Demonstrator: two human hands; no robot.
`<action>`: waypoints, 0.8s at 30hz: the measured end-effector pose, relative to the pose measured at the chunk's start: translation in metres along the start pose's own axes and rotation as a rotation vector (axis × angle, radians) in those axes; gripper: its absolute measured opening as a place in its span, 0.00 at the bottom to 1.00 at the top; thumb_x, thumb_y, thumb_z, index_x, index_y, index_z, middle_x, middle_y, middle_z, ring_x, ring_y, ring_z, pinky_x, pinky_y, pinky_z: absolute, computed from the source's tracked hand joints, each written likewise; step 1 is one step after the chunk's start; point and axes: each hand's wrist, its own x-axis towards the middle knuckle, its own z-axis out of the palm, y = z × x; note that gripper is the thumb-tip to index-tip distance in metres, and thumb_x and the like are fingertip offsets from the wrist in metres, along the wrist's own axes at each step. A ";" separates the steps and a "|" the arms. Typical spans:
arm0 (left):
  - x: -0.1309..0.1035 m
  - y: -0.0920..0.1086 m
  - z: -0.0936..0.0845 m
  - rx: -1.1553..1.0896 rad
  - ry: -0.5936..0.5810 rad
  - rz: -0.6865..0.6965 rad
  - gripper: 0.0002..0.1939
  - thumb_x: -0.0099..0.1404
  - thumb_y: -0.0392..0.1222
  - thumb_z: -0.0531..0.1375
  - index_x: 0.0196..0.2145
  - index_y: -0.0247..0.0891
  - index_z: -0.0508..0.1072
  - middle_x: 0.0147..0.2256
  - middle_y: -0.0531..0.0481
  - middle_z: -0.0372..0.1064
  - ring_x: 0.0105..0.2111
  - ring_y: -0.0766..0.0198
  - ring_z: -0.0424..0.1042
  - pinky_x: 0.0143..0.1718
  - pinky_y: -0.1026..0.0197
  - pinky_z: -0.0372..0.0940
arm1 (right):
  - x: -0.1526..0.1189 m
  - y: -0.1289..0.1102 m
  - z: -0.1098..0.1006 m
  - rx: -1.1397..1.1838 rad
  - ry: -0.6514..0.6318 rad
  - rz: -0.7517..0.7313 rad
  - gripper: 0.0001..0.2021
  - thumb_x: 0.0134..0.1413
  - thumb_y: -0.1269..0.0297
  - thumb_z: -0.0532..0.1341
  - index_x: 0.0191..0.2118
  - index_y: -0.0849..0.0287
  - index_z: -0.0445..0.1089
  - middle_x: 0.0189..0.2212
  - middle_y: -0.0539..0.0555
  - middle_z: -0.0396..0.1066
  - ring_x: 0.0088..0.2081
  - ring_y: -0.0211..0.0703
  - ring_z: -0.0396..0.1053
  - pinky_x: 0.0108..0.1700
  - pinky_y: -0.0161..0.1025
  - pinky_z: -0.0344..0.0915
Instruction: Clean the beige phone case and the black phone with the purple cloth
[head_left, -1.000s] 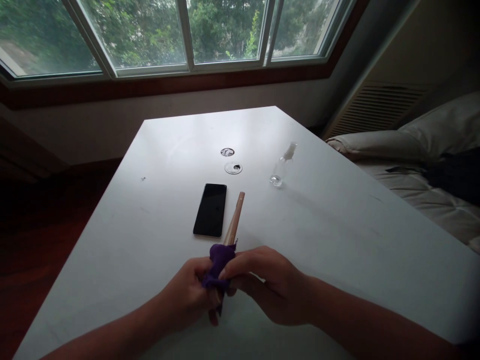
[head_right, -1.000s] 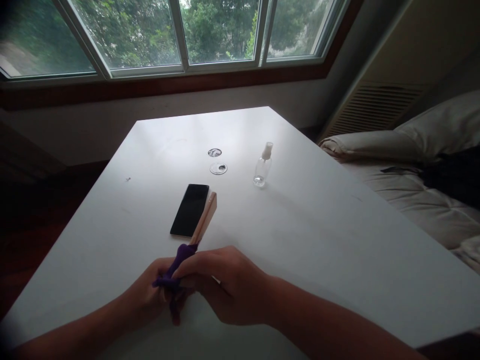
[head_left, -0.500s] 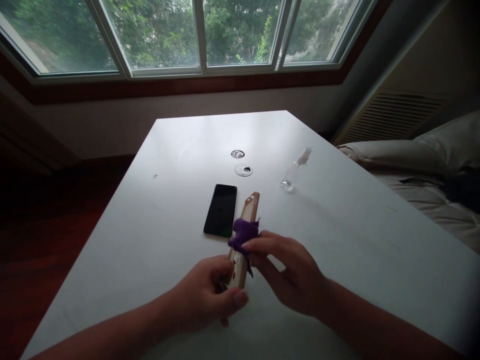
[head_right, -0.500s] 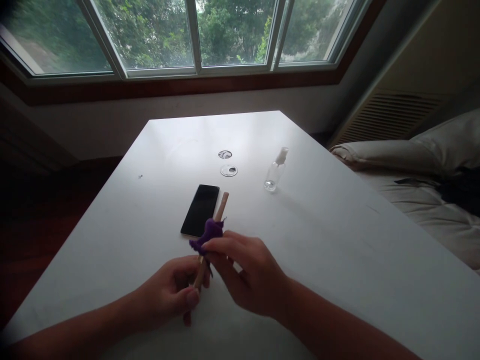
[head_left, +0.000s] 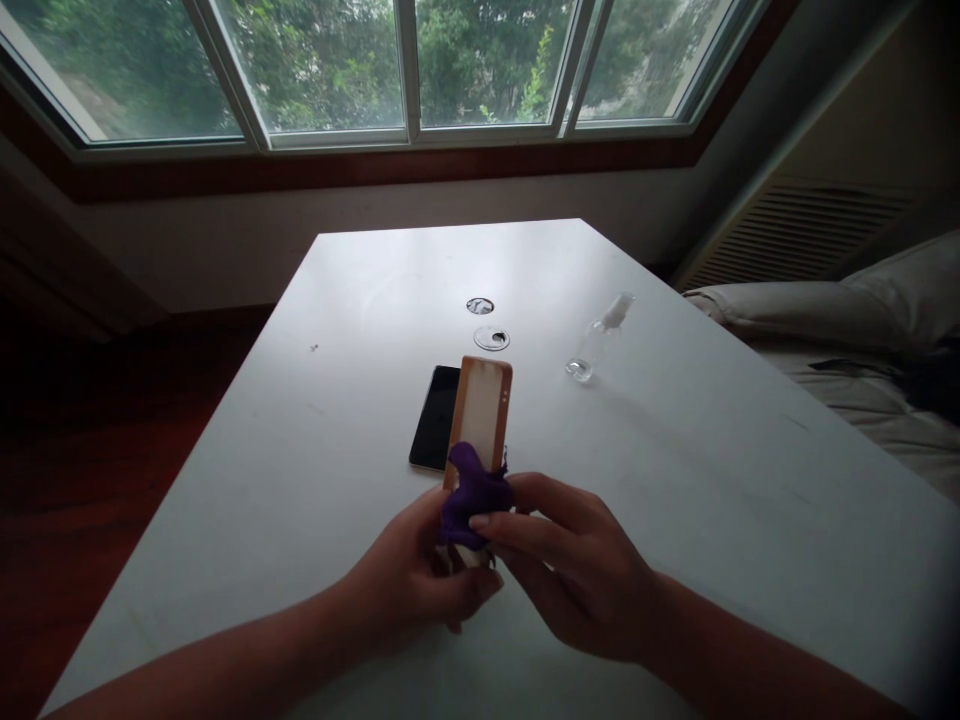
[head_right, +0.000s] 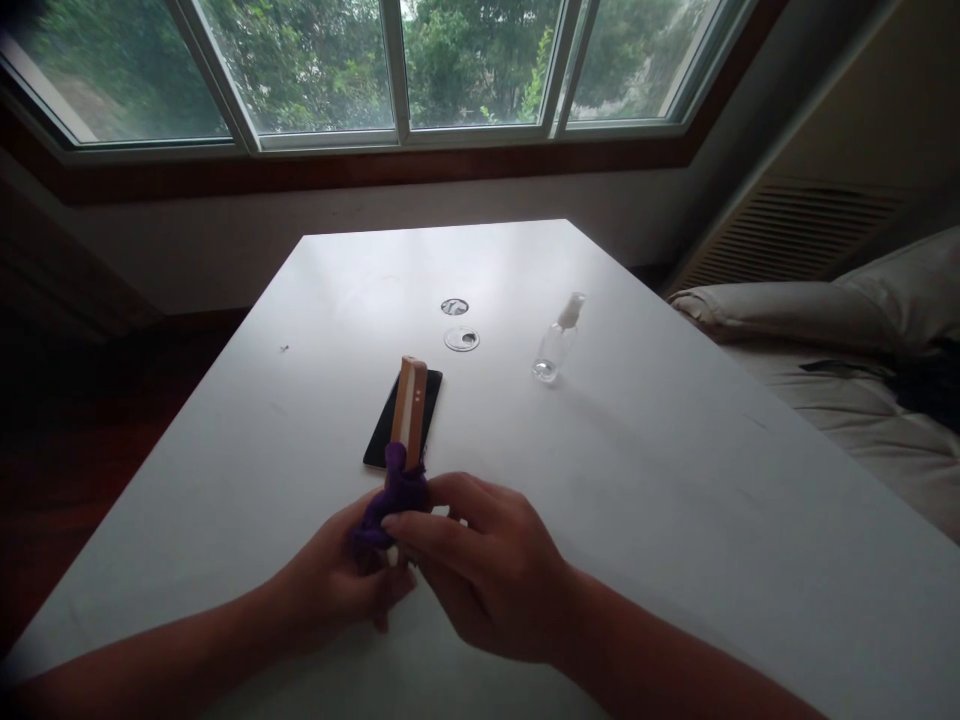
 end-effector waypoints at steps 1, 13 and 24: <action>0.000 -0.001 0.000 0.009 0.005 0.000 0.27 0.61 0.46 0.68 0.52 0.35 0.63 0.31 0.52 0.65 0.22 0.71 0.66 0.22 0.67 0.67 | -0.001 0.000 -0.001 0.006 0.026 0.008 0.23 0.56 0.79 0.60 0.56 0.57 0.68 0.46 0.59 0.69 0.37 0.40 0.70 0.37 0.38 0.69; -0.005 -0.007 0.004 0.213 0.235 0.108 0.21 0.58 0.47 0.70 0.38 0.36 0.64 0.41 0.49 0.57 0.33 0.69 0.61 0.26 0.68 0.60 | -0.001 0.014 0.002 0.039 0.428 0.281 0.18 0.61 0.79 0.60 0.52 0.54 0.71 0.45 0.55 0.68 0.41 0.39 0.69 0.39 0.37 0.71; -0.004 0.003 0.010 0.175 0.225 0.133 0.22 0.64 0.50 0.66 0.48 0.35 0.66 0.38 0.49 0.62 0.27 0.71 0.63 0.25 0.67 0.63 | 0.004 0.002 -0.004 0.160 0.094 0.125 0.18 0.58 0.81 0.60 0.52 0.60 0.71 0.40 0.56 0.69 0.36 0.36 0.69 0.35 0.34 0.68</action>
